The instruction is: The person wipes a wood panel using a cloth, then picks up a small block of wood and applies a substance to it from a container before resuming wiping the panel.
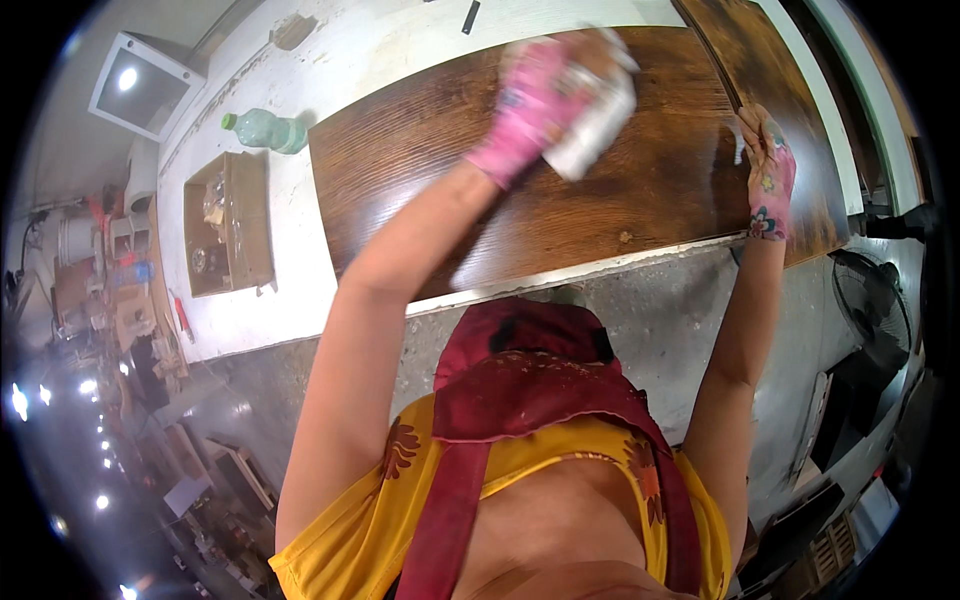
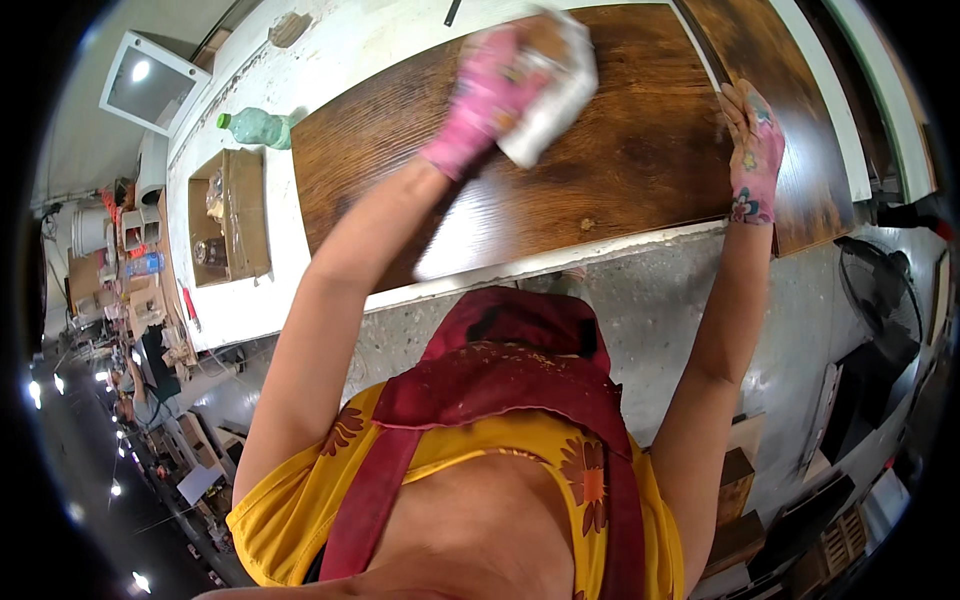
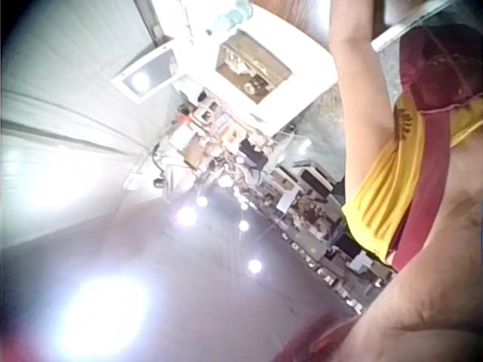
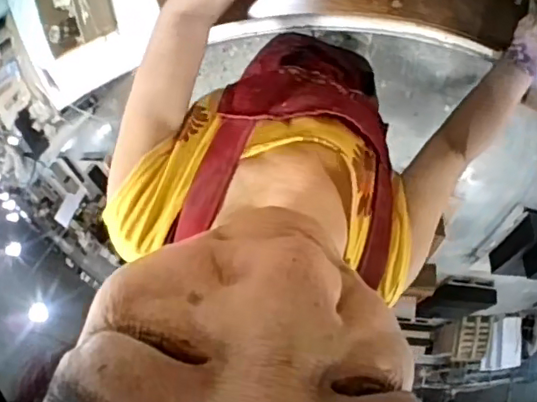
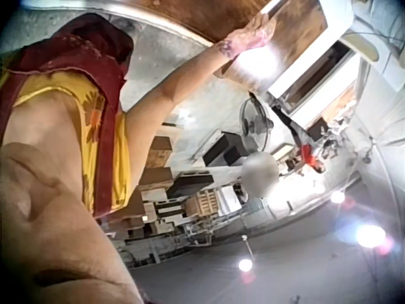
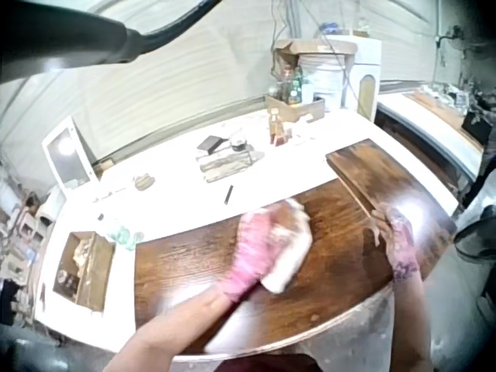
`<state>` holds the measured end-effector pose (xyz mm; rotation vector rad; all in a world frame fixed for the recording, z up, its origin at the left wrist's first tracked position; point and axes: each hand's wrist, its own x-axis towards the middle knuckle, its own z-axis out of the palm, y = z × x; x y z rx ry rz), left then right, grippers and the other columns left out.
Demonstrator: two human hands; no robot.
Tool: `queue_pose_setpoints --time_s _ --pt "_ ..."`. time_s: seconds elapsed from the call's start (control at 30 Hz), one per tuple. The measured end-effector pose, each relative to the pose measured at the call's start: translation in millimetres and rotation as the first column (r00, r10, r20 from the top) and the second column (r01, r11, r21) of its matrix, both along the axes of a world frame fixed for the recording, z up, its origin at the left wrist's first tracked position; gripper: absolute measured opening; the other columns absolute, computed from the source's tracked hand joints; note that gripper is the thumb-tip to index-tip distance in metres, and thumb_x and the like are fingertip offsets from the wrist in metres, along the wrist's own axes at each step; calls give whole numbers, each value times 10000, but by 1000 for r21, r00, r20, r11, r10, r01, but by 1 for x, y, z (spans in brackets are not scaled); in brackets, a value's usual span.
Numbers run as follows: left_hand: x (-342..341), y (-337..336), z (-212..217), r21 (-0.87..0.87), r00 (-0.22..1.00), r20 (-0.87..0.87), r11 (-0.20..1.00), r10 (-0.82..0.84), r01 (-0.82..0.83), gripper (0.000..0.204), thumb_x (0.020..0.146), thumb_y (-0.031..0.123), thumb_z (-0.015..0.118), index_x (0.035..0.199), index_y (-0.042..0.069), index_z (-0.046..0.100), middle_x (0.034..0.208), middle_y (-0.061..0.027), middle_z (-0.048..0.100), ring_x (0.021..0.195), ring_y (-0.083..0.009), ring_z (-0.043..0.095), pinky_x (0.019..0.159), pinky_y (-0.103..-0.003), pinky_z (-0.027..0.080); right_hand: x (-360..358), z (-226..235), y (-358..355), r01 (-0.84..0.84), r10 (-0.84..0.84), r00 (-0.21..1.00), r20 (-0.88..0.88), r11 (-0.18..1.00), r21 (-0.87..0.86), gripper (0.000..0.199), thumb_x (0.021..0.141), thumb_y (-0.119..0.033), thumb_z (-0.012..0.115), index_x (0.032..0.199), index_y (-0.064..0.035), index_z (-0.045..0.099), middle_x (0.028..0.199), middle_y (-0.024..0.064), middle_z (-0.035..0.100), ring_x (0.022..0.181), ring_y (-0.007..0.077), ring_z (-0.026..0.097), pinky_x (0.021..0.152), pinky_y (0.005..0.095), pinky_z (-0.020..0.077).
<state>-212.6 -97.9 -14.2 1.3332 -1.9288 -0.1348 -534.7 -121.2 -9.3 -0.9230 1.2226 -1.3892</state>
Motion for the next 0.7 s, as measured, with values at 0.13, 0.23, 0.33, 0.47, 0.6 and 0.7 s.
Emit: queue_pose_setpoints --time_s 0.13,0.23,0.33,0.47,0.6,0.7 --pt "-94 91 14 114 785 -300 797 -542 593 613 736 202 718 1290 78 485 1215 -132 526 1130 -279 478 1008 -421 393 -7 -5 1 -13 13 1000 -12 1000 -25 408 990 -206 436 1296 63 452 1180 200 598 1069 238 609 933 287 460" --pt "-73 144 -2 164 776 -207 761 -596 628 593 777 208 690 1314 86 470 1282 -126 506 1209 -294 454 1065 -427 344 -14 -6 5 -62 61 998 -21 996 -61 424 1011 -224 373 1320 62 422 1255 196 557 1139 235 573 950 270 436" --pt "-2 152 13 186 732 -421 739 -535 647 632 773 186 682 1339 85 419 1221 -119 541 1141 -269 513 1012 -429 373 -23 -16 0 -5 29 984 177 991 -133 367 972 -141 458 1254 94 452 1121 260 603 1021 304 631 930 343 497" --pt "84 130 1 472 833 -537 865 132 167 633 824 86 630 1377 4 334 1228 -173 540 1120 -297 549 944 -395 460 -29 -22 -3 173 -140 937 320 982 -80 467 958 -247 479 1322 37 407 1236 236 548 1105 330 567 942 406 445" --pt "89 4 -14 203 933 -347 979 94 -23 575 852 50 622 1358 -15 357 1207 -171 558 1099 -268 565 923 -341 470 -32 -21 2 358 -318 885 340 932 -62 536 920 -334 520 1311 21 426 1214 210 573 1101 320 568 939 411 418" --pt "23 -83 -31 139 895 -434 974 -103 180 613 832 28 622 1374 26 335 1254 -151 515 1101 -266 562 925 -336 474 -20 -10 2 393 -367 852 373 919 6 524 949 -318 468 1349 7 376 1282 217 520 1182 320 512 1003 426 368"
